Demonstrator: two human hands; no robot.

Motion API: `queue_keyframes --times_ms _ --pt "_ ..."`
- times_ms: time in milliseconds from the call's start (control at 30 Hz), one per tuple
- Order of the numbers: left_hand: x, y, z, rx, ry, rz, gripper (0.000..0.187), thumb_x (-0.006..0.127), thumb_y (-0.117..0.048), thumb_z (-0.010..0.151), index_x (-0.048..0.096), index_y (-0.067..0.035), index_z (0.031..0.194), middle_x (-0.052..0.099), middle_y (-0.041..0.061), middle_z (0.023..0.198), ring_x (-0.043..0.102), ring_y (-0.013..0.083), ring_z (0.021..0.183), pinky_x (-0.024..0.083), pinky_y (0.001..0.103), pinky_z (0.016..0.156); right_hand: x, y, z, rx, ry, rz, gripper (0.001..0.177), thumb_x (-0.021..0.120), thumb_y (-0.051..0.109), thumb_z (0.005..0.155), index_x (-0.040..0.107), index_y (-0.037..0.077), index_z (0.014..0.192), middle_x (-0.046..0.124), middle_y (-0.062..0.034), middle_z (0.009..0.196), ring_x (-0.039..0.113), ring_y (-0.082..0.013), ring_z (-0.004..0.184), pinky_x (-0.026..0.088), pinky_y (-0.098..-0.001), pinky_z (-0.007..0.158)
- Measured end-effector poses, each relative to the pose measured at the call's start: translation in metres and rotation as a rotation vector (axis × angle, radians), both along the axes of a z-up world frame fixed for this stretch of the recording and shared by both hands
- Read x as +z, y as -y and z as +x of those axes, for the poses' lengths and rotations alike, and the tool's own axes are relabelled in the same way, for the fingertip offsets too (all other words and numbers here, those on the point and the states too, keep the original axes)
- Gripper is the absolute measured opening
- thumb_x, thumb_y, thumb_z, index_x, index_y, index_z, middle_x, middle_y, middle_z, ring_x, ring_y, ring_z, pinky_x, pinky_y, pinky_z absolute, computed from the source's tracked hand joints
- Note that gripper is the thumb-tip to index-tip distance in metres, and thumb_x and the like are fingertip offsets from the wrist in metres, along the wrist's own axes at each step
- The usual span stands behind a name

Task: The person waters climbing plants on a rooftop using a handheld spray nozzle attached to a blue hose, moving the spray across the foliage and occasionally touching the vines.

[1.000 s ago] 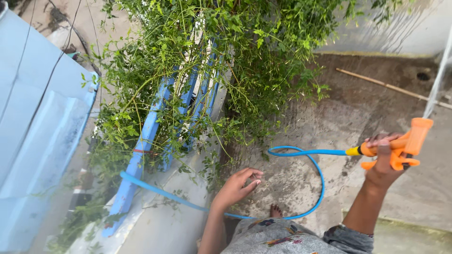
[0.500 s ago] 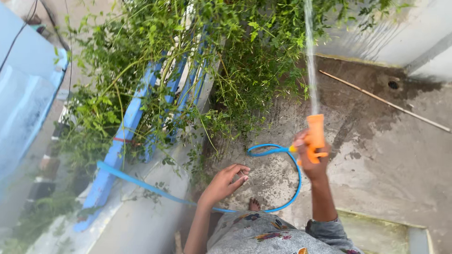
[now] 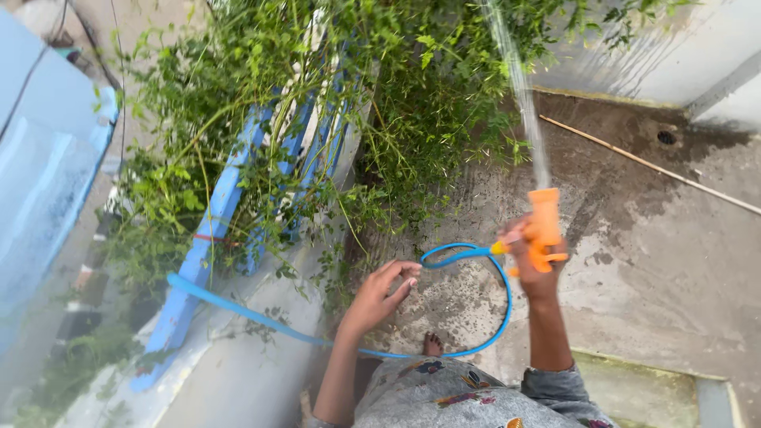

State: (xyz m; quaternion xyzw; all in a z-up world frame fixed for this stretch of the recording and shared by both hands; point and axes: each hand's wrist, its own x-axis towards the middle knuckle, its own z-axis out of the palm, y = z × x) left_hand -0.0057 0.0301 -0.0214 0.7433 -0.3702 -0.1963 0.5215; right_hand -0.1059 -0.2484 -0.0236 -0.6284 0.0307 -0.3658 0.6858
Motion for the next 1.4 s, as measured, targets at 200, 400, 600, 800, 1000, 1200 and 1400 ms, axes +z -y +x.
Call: queue_keyframes --times_ms 200,400,600,800,1000,1200,1400 --pt "0.018 0.025 0.004 -0.038 0.015 -0.033 0.029 0.066 -0.016 0.098 0.066 -0.008 0.126 0.071 0.008 0.112 0.069 0.0233 0.106 0.053 0.036 0.099 -0.002 0.025 -0.025 -0.212 0.143 0.087 0.013 0.063 0.0 0.107 0.055 0.006 0.115 0.058 -0.0038 0.096 0.059 -0.0137 0.087 0.054 -0.0346 0.088" --pt "0.037 0.049 0.005 -0.133 0.1 -0.051 0.037 0.065 -0.019 0.098 0.061 -0.008 0.133 0.065 0.012 0.128 0.063 0.0276 0.123 0.048 0.04 0.107 -0.026 0.026 -0.034 -0.348 -0.042 0.102 0.015 0.062 -0.001 0.102 0.053 0.006 0.111 0.062 -0.0045 0.092 0.062 -0.0133 0.084 0.054 -0.031 0.078" --pt "0.044 0.081 0.004 -0.199 0.197 -0.107 0.049 0.064 -0.021 0.1 0.05 -0.007 0.145 0.05 0.019 0.147 0.046 0.0356 0.141 0.036 0.046 0.117 -0.001 0.005 0.003 -0.262 -0.154 -0.065 0.008 0.07 0.004 0.098 0.063 0.004 0.103 0.062 -0.0004 0.085 0.058 -0.0069 0.074 0.049 -0.0246 0.064" --pt "0.008 0.109 0.015 -0.072 -0.148 -0.408 0.065 0.056 -0.027 0.109 0.017 -0.013 0.159 0.033 0.016 0.159 0.036 0.0293 0.152 0.03 0.046 0.128 0.065 -0.044 0.06 -0.055 -0.173 -0.217 0.015 0.072 0.007 0.091 0.065 0.004 0.103 0.067 0.0007 0.086 0.061 -0.0053 0.073 0.051 -0.0233 0.063" --pt "-0.015 0.134 0.025 -0.048 -0.446 -0.508 0.071 0.038 -0.043 0.11 0.002 -0.014 0.164 0.017 0.011 0.168 0.021 0.0257 0.159 0.03 0.044 0.126 0.072 -0.042 0.078 -0.067 -0.169 -0.277 0.015 0.074 0.01 0.094 0.068 0.002 0.105 0.07 -0.0021 0.092 0.065 -0.0067 0.079 0.053 -0.0243 0.067" --pt "-0.044 0.164 0.03 -0.338 -0.307 -0.402 0.076 0.046 -0.043 0.108 0.004 -0.007 0.16 0.02 0.019 0.165 0.024 0.0275 0.152 0.028 0.045 0.123 0.033 -0.014 0.061 -0.15 -0.071 -0.018 0.016 0.07 0.006 0.098 0.062 0.001 0.111 0.063 0.0011 0.092 0.061 -0.0051 0.08 0.051 -0.023 0.069" --pt "-0.11 0.157 0.015 -0.328 -0.416 -0.213 0.075 0.03 -0.045 0.112 -0.004 -0.001 0.162 0.009 0.017 0.17 0.009 0.0239 0.157 0.018 0.042 0.127 -0.02 -0.008 0.065 -0.072 -0.513 0.083 0.008 0.066 0.01 0.095 0.066 0.002 0.096 0.064 -0.0005 0.069 0.06 -0.0077 0.061 0.047 -0.0251 0.055"
